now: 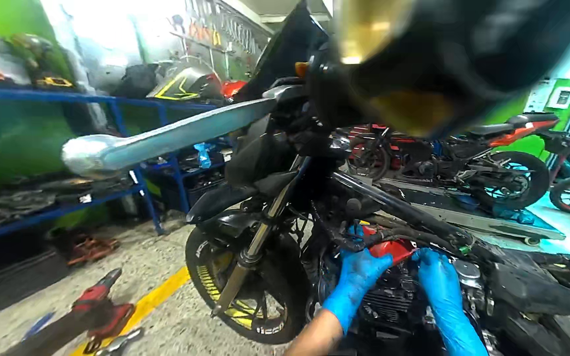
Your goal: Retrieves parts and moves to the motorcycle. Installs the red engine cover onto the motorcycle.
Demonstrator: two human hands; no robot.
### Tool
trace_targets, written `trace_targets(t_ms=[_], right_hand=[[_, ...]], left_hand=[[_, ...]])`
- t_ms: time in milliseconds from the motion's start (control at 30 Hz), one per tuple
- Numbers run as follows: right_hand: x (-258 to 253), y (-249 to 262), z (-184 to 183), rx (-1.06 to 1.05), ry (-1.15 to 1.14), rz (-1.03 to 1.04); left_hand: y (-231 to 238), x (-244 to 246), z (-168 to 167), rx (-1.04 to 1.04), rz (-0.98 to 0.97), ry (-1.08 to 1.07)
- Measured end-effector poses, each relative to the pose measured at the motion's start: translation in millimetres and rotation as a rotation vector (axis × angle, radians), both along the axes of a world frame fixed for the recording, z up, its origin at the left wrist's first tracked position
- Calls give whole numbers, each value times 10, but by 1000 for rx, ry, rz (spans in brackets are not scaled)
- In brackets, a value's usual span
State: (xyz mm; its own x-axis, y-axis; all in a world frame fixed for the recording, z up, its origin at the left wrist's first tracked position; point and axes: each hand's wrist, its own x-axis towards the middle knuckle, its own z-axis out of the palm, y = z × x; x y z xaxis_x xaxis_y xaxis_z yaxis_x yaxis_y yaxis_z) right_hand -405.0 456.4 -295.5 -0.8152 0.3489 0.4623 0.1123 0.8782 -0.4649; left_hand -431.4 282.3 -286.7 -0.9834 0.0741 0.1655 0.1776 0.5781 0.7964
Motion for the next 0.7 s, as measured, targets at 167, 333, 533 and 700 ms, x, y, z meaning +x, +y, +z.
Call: trace_targets(t_ms=[167,333,533,700], right_hand=[[169,33,-47,272,99,0],[108,164,-9,474,-181,-27],[7,65,140,430,-309,-99],[20,8,161,402,-330,-146]], left_hand=[[33,306,-109,141,195,-2],[-239,92,99,-51,-100,-155],[-256,34,66,-106,-165,-95],[-280,57,55,-133,-147,-128]])
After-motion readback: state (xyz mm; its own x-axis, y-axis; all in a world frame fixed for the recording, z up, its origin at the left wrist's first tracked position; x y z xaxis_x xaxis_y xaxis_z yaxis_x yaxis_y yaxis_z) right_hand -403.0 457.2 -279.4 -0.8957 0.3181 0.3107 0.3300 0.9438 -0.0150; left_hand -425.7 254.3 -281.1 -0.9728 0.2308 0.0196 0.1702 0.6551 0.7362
